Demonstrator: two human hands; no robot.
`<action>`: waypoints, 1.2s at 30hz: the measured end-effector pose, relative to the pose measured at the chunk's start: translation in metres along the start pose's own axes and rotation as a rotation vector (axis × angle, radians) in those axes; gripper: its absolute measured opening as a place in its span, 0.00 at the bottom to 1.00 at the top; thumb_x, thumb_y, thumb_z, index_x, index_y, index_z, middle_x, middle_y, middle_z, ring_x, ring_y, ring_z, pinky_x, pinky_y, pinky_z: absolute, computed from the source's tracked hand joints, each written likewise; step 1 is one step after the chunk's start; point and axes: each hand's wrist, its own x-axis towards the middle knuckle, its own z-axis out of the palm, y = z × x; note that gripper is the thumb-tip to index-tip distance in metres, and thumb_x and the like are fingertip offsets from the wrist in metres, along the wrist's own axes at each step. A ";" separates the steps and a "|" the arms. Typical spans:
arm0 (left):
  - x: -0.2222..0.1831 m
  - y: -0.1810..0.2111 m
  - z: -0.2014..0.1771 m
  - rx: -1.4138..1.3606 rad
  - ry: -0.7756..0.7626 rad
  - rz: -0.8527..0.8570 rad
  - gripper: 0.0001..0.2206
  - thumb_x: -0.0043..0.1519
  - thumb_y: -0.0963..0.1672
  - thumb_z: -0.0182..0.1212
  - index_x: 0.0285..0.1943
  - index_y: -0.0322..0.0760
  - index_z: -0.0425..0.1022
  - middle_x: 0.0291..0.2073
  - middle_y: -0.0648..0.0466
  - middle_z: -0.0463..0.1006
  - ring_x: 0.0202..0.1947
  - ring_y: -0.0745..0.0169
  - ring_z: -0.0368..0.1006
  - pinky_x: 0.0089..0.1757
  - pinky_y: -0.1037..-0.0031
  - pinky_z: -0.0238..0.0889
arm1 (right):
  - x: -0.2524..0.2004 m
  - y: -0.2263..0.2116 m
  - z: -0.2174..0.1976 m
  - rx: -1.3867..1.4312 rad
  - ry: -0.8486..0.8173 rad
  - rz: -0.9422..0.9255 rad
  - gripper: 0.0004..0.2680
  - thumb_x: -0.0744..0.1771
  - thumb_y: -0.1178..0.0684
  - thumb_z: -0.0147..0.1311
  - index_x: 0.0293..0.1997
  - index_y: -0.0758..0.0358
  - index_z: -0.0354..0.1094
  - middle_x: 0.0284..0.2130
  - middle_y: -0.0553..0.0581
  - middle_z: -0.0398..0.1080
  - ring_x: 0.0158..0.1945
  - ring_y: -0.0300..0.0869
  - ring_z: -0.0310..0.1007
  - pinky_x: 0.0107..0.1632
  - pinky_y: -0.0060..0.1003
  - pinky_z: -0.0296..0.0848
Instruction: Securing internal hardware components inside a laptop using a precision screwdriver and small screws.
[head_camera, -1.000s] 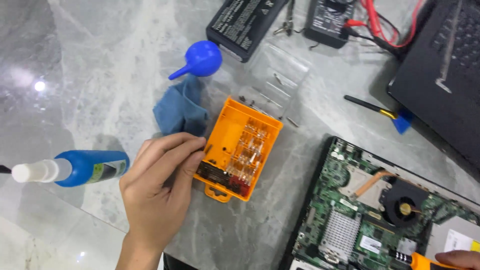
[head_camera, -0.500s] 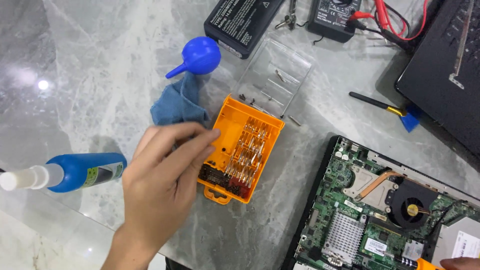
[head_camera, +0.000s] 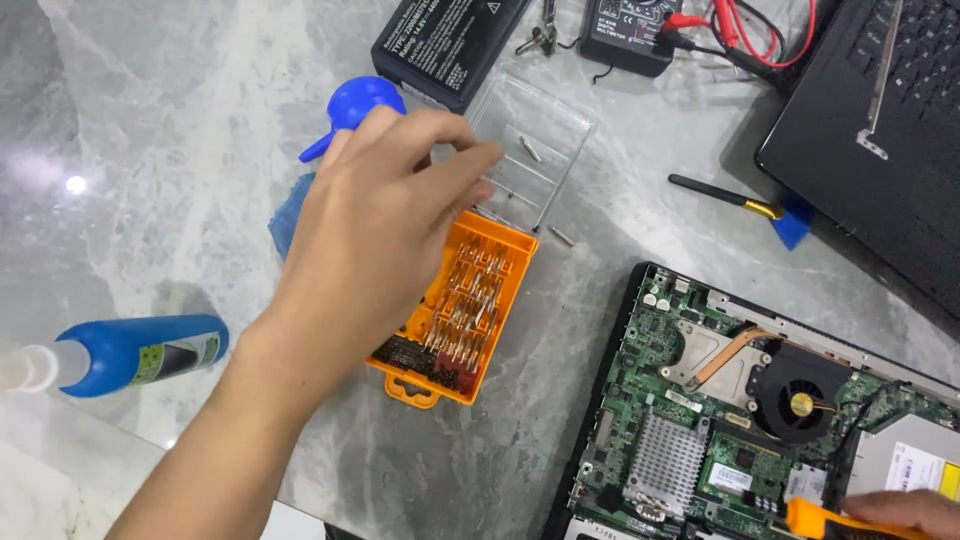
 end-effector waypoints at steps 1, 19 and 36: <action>-0.002 -0.004 0.003 -0.004 0.028 -0.001 0.05 0.63 0.37 0.58 0.46 0.30 0.75 0.41 0.51 0.72 0.31 0.52 0.57 0.35 0.62 0.52 | -0.052 0.010 0.098 0.014 -0.005 0.021 0.13 0.69 0.58 0.43 0.39 0.90 0.67 0.25 0.81 0.60 0.27 0.64 0.58 0.37 0.58 0.60; -0.015 -0.025 -0.010 0.011 0.394 -0.034 0.08 0.69 0.42 0.50 0.42 0.30 0.71 0.37 0.52 0.70 0.34 0.52 0.60 0.34 0.67 0.59 | -0.435 -0.031 0.586 -1.235 0.291 -2.103 0.08 0.67 0.57 0.45 0.48 0.61 0.66 0.43 0.55 0.67 0.41 0.41 0.72 0.43 0.32 0.69; -0.014 -0.023 -0.011 0.017 0.406 -0.036 0.10 0.69 0.44 0.49 0.39 0.32 0.72 0.35 0.55 0.70 0.35 0.55 0.61 0.31 0.70 0.60 | -0.425 -0.034 0.595 -1.216 0.171 -2.071 0.08 0.67 0.57 0.43 0.50 0.64 0.63 0.43 0.57 0.64 0.38 0.44 0.70 0.39 0.36 0.71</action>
